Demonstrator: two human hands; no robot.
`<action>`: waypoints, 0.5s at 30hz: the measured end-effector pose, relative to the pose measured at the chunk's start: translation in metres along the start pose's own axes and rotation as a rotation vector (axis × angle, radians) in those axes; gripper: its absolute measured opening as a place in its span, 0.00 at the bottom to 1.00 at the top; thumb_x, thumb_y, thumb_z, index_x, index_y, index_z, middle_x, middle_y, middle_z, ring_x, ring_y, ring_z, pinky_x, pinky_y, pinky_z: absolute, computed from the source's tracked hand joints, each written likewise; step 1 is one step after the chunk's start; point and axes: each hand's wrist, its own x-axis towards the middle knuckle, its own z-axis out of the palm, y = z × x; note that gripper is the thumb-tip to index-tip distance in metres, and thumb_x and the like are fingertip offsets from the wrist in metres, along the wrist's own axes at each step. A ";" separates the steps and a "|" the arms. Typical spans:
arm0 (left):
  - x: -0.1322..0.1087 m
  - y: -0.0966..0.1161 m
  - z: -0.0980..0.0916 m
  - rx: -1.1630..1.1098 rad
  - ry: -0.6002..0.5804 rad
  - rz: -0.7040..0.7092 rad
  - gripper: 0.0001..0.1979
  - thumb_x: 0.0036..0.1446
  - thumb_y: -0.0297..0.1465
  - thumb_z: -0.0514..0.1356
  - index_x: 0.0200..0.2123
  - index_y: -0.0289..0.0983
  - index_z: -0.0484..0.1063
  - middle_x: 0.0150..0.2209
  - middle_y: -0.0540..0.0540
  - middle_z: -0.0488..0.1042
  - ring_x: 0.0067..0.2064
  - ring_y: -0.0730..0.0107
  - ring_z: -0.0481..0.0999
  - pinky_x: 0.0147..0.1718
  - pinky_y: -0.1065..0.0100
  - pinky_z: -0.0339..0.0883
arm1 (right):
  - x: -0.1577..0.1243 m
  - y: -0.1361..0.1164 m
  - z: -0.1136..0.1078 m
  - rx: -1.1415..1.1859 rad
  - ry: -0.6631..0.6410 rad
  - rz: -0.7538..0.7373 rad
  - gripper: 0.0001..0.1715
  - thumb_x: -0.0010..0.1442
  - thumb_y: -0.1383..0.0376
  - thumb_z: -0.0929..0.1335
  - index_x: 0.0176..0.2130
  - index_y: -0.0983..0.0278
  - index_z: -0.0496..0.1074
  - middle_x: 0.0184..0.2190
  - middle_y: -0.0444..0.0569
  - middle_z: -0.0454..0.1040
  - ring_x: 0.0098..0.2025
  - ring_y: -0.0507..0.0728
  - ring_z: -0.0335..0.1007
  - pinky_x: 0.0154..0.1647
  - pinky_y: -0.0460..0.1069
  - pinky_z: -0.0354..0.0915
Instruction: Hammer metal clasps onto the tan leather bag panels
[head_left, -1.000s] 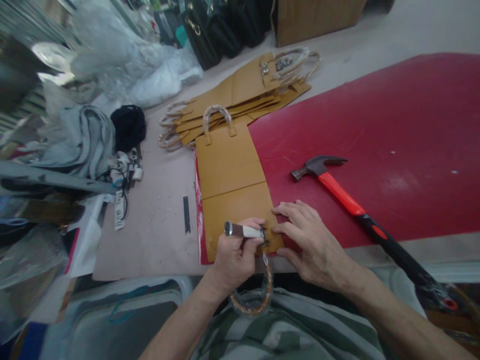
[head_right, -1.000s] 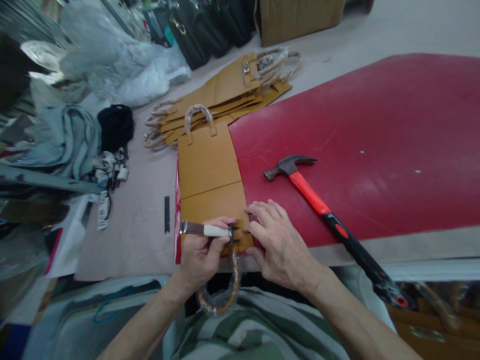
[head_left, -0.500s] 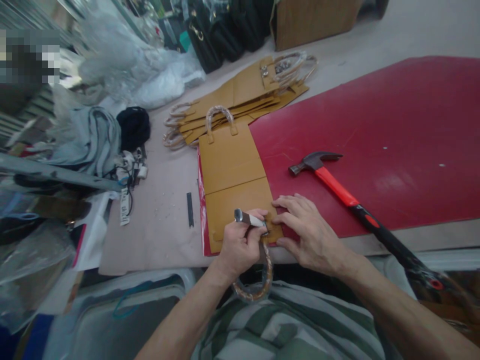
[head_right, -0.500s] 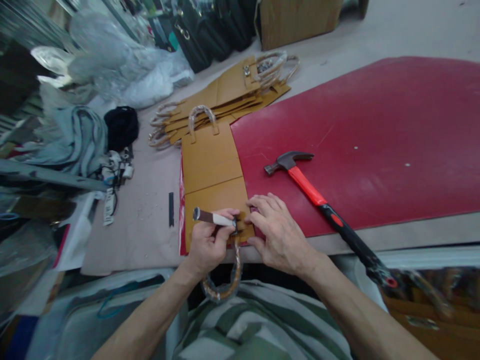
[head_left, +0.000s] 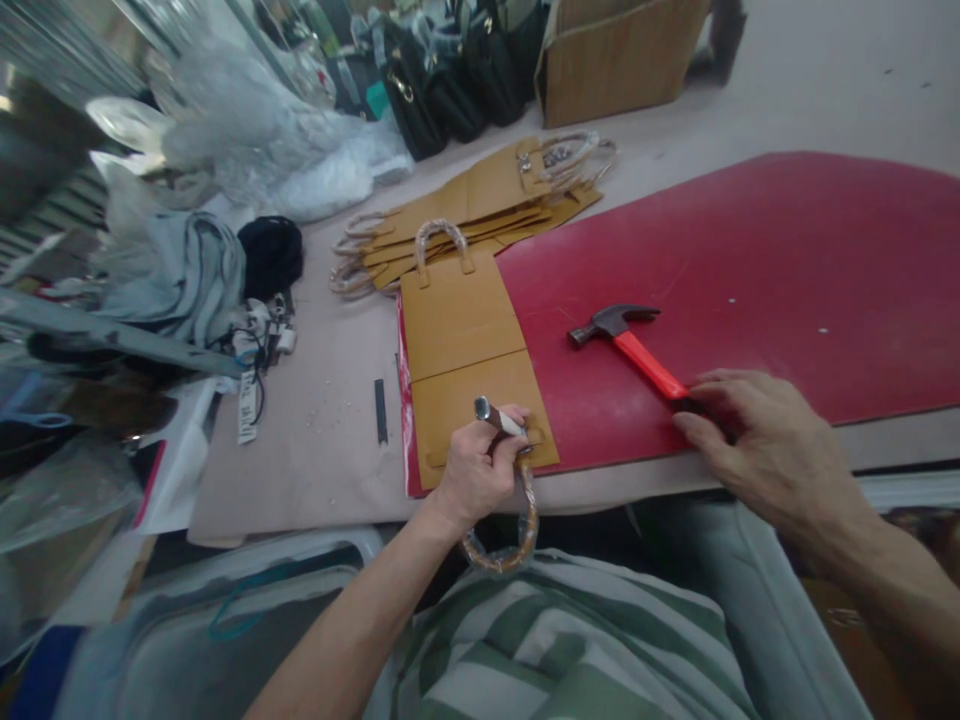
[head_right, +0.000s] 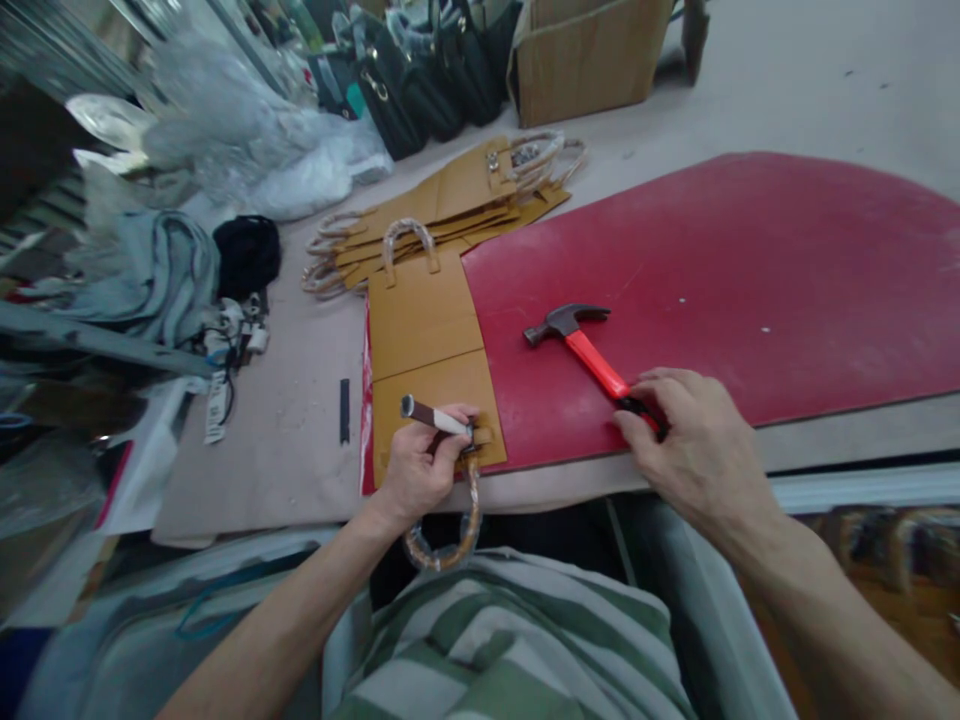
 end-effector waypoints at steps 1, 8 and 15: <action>0.000 0.000 0.000 0.007 0.004 0.004 0.06 0.60 0.25 0.59 0.40 0.37 0.73 0.44 0.42 0.82 0.47 0.63 0.83 0.50 0.63 0.78 | -0.002 0.006 -0.002 -0.046 -0.038 0.035 0.12 0.63 0.59 0.65 0.40 0.64 0.73 0.39 0.58 0.76 0.43 0.65 0.71 0.46 0.59 0.66; 0.000 0.000 0.001 0.023 -0.003 0.011 0.07 0.59 0.25 0.59 0.40 0.37 0.74 0.43 0.42 0.82 0.47 0.63 0.83 0.51 0.64 0.77 | -0.002 -0.006 -0.004 -0.229 -0.198 0.183 0.14 0.61 0.62 0.66 0.45 0.68 0.73 0.40 0.58 0.75 0.40 0.63 0.71 0.39 0.53 0.62; 0.000 -0.001 0.001 0.035 -0.052 0.000 0.07 0.60 0.25 0.59 0.41 0.37 0.74 0.44 0.41 0.82 0.48 0.62 0.82 0.52 0.63 0.75 | 0.025 -0.025 -0.017 0.251 -0.462 0.594 0.06 0.55 0.67 0.69 0.36 0.64 0.71 0.27 0.48 0.72 0.29 0.57 0.68 0.30 0.50 0.59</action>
